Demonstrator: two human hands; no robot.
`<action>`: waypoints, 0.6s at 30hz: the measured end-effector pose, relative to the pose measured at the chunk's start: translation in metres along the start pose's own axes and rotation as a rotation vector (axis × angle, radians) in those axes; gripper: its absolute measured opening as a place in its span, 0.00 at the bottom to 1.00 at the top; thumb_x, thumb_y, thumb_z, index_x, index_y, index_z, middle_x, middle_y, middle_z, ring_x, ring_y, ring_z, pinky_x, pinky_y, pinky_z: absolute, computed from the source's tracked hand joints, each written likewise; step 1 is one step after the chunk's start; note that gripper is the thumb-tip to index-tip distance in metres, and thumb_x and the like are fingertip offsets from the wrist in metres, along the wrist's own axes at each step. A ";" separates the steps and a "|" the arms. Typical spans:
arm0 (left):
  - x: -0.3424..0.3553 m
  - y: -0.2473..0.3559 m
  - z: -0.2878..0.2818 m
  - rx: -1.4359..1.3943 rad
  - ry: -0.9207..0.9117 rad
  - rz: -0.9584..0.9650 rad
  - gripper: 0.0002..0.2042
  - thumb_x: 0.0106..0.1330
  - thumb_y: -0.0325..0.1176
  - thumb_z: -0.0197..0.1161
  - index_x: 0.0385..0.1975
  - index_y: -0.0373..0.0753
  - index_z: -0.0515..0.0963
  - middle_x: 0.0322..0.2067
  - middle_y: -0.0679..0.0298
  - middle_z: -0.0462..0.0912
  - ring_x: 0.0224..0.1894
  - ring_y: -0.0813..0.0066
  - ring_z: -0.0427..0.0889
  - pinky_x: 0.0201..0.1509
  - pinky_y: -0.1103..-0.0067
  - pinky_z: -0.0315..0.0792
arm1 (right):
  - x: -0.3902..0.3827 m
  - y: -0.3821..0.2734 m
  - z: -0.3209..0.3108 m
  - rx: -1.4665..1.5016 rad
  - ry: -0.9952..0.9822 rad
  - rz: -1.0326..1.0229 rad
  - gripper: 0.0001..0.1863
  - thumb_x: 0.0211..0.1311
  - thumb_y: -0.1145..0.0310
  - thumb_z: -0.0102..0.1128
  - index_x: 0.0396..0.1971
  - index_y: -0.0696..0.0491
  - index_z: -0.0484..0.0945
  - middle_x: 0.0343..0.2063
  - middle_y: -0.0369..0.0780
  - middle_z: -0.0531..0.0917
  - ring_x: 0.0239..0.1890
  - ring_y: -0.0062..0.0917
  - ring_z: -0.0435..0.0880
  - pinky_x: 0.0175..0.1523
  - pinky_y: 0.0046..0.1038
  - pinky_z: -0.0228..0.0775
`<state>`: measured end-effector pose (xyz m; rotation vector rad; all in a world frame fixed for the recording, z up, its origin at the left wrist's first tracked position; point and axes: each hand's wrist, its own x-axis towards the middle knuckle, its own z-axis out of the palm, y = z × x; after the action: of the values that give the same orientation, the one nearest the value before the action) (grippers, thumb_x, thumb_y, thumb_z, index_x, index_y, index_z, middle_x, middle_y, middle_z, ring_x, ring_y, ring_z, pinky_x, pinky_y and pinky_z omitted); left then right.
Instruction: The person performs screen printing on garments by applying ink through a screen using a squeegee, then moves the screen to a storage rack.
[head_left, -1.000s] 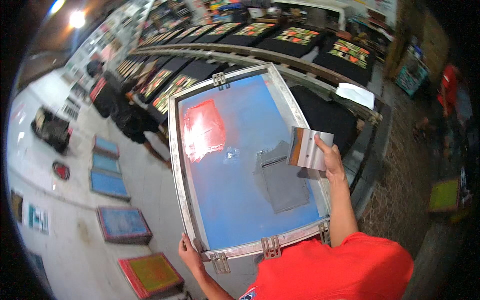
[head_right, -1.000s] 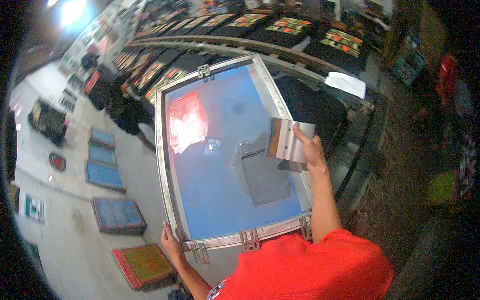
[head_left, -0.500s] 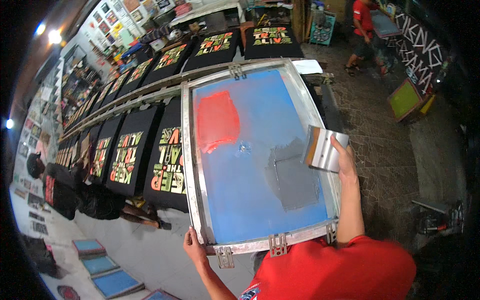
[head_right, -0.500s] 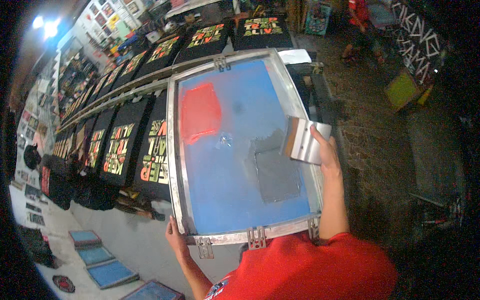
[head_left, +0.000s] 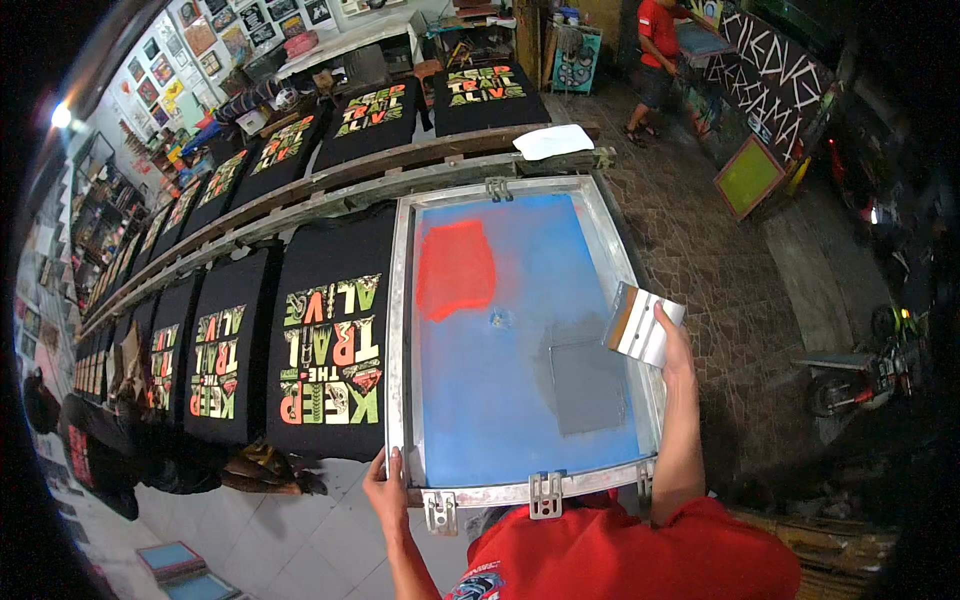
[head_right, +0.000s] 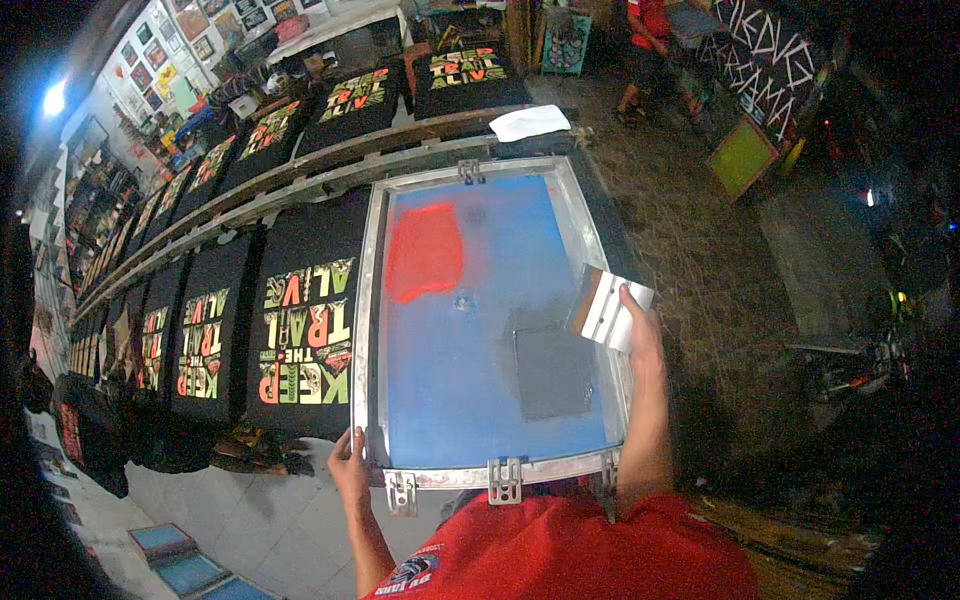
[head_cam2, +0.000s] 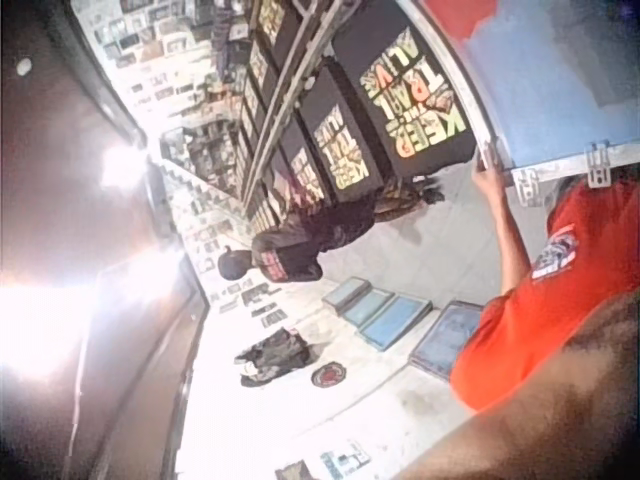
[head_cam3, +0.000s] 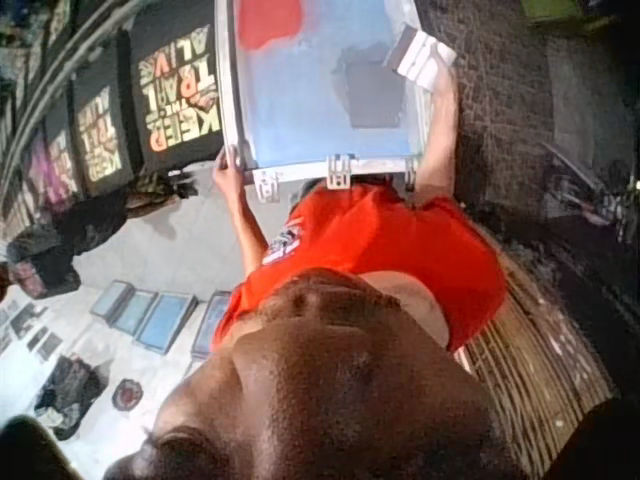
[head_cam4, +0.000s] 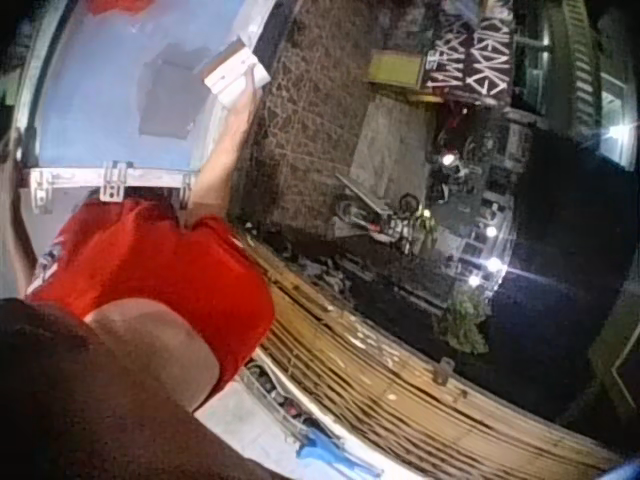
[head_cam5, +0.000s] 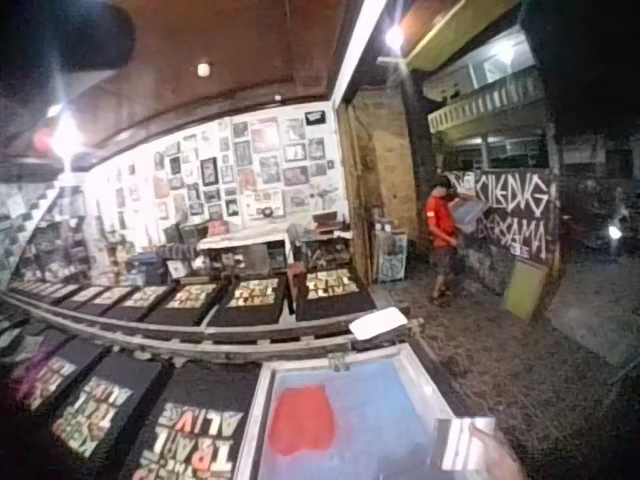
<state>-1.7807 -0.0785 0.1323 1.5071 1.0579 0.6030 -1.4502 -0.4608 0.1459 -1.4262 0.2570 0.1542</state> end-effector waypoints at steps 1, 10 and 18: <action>0.002 0.002 -0.001 0.009 -0.012 -0.005 0.21 0.68 0.40 0.68 0.51 0.28 0.81 0.28 0.65 0.83 0.29 0.86 0.74 0.30 0.84 0.67 | 0.001 -0.004 0.003 -0.002 -0.009 0.013 0.32 0.62 0.45 0.66 0.53 0.58 0.79 0.43 0.39 0.85 0.44 0.25 0.84 0.52 0.29 0.71; 0.018 -0.023 0.031 0.047 -0.068 0.017 0.20 0.69 0.34 0.66 0.55 0.29 0.79 0.30 0.65 0.84 0.30 0.85 0.75 0.32 0.84 0.69 | 0.046 0.008 -0.004 -0.014 0.032 -0.023 0.30 0.63 0.47 0.65 0.52 0.59 0.78 0.42 0.40 0.85 0.43 0.25 0.84 0.51 0.29 0.72; 0.020 -0.018 0.048 0.148 -0.156 -0.120 0.21 0.70 0.33 0.65 0.59 0.29 0.75 0.34 0.69 0.80 0.32 0.85 0.72 0.35 0.84 0.67 | 0.069 0.023 -0.023 0.139 0.038 0.053 0.29 0.61 0.49 0.67 0.52 0.56 0.78 0.45 0.40 0.84 0.47 0.27 0.82 0.52 0.30 0.72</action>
<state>-1.7365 -0.0857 0.1009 1.5782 1.0820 0.3233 -1.3912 -0.4839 0.1025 -1.2856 0.3305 0.1495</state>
